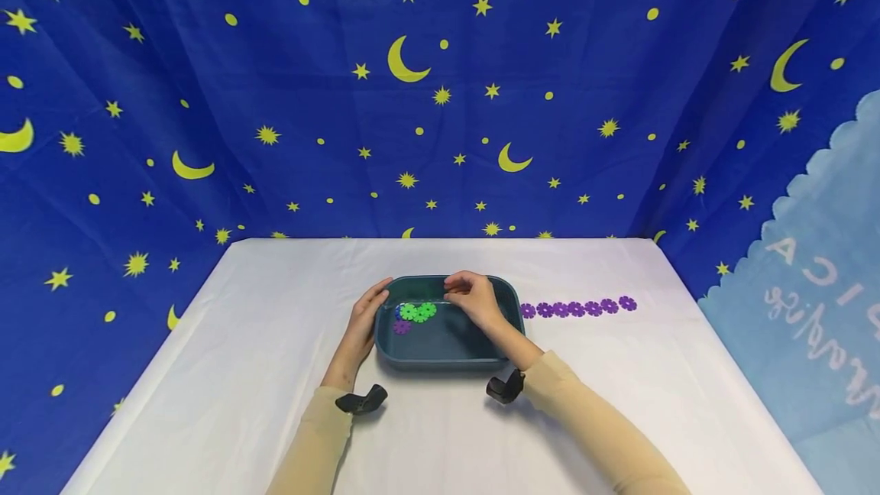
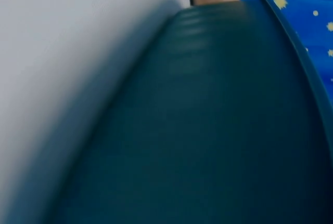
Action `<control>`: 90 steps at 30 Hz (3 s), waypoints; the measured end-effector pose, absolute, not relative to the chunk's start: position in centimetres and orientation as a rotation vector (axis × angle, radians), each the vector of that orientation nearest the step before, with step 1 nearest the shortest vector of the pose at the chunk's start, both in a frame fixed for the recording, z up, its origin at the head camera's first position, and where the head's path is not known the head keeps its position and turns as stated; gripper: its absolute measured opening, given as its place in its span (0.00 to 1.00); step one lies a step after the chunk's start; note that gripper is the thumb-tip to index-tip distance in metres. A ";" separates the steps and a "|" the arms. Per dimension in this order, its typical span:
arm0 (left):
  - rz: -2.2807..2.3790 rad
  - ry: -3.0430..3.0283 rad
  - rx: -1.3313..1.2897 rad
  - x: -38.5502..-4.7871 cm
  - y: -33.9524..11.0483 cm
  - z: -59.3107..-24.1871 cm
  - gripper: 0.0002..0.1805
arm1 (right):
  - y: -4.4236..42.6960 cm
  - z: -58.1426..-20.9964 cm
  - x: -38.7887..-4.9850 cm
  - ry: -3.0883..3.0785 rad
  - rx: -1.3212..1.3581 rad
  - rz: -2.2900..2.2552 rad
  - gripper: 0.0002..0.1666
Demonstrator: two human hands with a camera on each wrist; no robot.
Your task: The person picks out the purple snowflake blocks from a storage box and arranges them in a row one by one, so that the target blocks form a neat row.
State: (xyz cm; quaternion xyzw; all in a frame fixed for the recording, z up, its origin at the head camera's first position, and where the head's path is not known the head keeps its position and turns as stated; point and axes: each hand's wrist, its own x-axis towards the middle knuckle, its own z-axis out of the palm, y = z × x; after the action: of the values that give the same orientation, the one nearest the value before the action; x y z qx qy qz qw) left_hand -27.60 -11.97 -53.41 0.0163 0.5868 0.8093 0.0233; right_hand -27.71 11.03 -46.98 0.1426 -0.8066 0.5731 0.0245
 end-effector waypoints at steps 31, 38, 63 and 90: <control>2.479 1.793 0.061 -27.6 -12.0 -52.6 0.24 | 4.7 -50.1 -27.7 -2.791 1.044 1.252 0.16; 2.476 1.781 0.049 -27.8 -12.1 -52.9 0.24 | 4.2 -50.3 -27.8 -2.720 1.207 1.183 0.19; 2.493 1.820 0.055 -27.7 -11.8 -53.1 0.25 | 5.5 -49.0 -27.5 -2.629 1.039 1.474 0.19; 2.505 1.828 0.031 -27.7 -12.1 -53.5 0.25 | 17.8 -41.1 -26.7 -2.544 0.640 1.545 0.20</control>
State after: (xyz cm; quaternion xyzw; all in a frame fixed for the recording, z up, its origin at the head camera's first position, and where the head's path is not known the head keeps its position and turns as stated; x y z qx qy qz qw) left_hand -27.70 -12.10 -53.48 0.0101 0.5893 0.8076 0.0201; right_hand -26.66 17.83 -41.07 0.2098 -0.8346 0.5070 0.0485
